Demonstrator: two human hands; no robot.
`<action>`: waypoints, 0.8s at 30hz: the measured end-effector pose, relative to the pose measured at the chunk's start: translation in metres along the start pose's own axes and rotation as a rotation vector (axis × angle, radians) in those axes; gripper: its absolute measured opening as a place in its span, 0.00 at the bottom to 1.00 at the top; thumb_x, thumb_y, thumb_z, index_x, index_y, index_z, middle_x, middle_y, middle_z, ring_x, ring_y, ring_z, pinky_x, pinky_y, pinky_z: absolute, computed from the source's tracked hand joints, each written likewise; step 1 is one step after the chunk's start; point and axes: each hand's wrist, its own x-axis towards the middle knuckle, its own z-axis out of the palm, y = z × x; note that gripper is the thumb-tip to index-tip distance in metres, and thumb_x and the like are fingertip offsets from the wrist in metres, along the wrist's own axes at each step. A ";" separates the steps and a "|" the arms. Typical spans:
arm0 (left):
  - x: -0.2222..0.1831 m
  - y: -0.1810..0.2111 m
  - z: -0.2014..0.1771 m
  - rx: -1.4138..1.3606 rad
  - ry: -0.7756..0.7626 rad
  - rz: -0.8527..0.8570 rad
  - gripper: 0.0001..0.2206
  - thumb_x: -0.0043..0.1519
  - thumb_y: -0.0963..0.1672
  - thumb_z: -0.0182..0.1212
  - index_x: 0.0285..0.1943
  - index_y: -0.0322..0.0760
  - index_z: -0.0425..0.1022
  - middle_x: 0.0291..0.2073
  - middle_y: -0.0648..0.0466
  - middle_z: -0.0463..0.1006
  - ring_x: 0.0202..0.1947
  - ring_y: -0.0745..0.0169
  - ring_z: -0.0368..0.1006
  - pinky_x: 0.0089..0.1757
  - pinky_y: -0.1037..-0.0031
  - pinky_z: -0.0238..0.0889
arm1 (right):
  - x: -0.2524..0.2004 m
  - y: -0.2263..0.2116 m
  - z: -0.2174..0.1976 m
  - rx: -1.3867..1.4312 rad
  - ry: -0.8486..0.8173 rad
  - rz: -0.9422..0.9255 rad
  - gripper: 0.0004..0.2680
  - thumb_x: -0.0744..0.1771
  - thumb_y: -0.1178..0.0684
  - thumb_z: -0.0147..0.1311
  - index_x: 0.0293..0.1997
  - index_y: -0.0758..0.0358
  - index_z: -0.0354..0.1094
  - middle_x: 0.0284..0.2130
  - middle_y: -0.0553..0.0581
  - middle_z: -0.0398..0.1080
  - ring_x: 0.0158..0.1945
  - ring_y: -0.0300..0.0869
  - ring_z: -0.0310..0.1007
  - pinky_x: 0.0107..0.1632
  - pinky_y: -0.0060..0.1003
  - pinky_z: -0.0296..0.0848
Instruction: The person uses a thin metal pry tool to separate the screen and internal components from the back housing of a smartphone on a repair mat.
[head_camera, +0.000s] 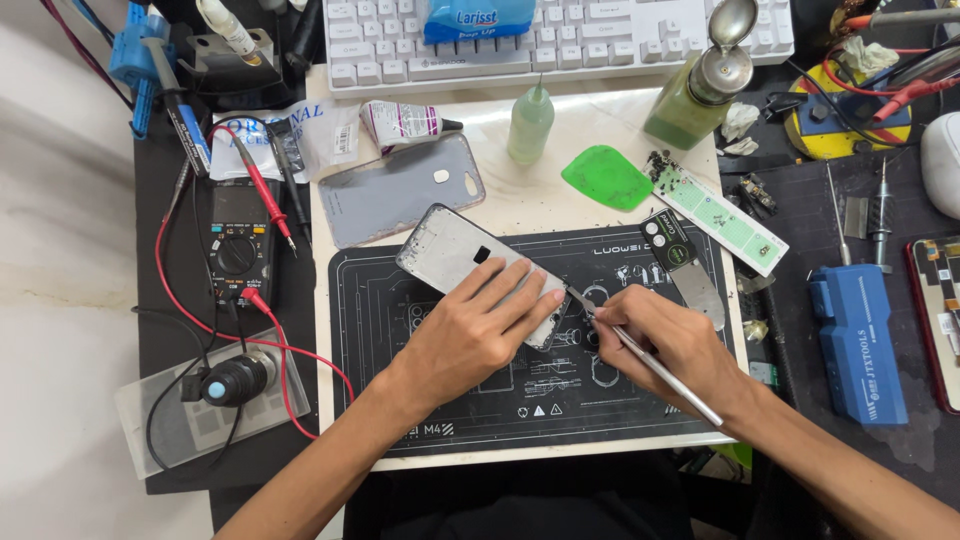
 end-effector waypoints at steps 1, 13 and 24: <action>0.000 0.000 0.000 -0.001 -0.001 -0.001 0.20 0.60 0.39 0.59 0.63 0.30 0.75 0.54 0.44 0.77 0.59 0.47 0.73 0.60 0.58 0.64 | 0.000 -0.001 0.000 -0.002 0.002 -0.004 0.08 0.62 0.62 0.64 0.39 0.69 0.69 0.32 0.56 0.76 0.26 0.35 0.76 0.26 0.29 0.73; -0.002 -0.004 0.000 -0.106 0.015 -0.021 0.22 0.58 0.39 0.60 0.64 0.36 0.75 0.49 0.47 0.74 0.55 0.48 0.71 0.58 0.60 0.66 | 0.005 -0.007 -0.005 -0.021 -0.052 -0.021 0.07 0.63 0.61 0.63 0.39 0.69 0.67 0.32 0.57 0.74 0.27 0.39 0.77 0.27 0.31 0.75; -0.003 -0.005 -0.006 -0.221 -0.003 0.034 0.22 0.56 0.39 0.62 0.63 0.36 0.77 0.43 0.51 0.74 0.51 0.53 0.72 0.56 0.60 0.68 | 0.005 -0.010 -0.013 -0.081 -0.127 -0.207 0.08 0.63 0.63 0.61 0.38 0.70 0.63 0.34 0.60 0.71 0.33 0.47 0.76 0.33 0.37 0.75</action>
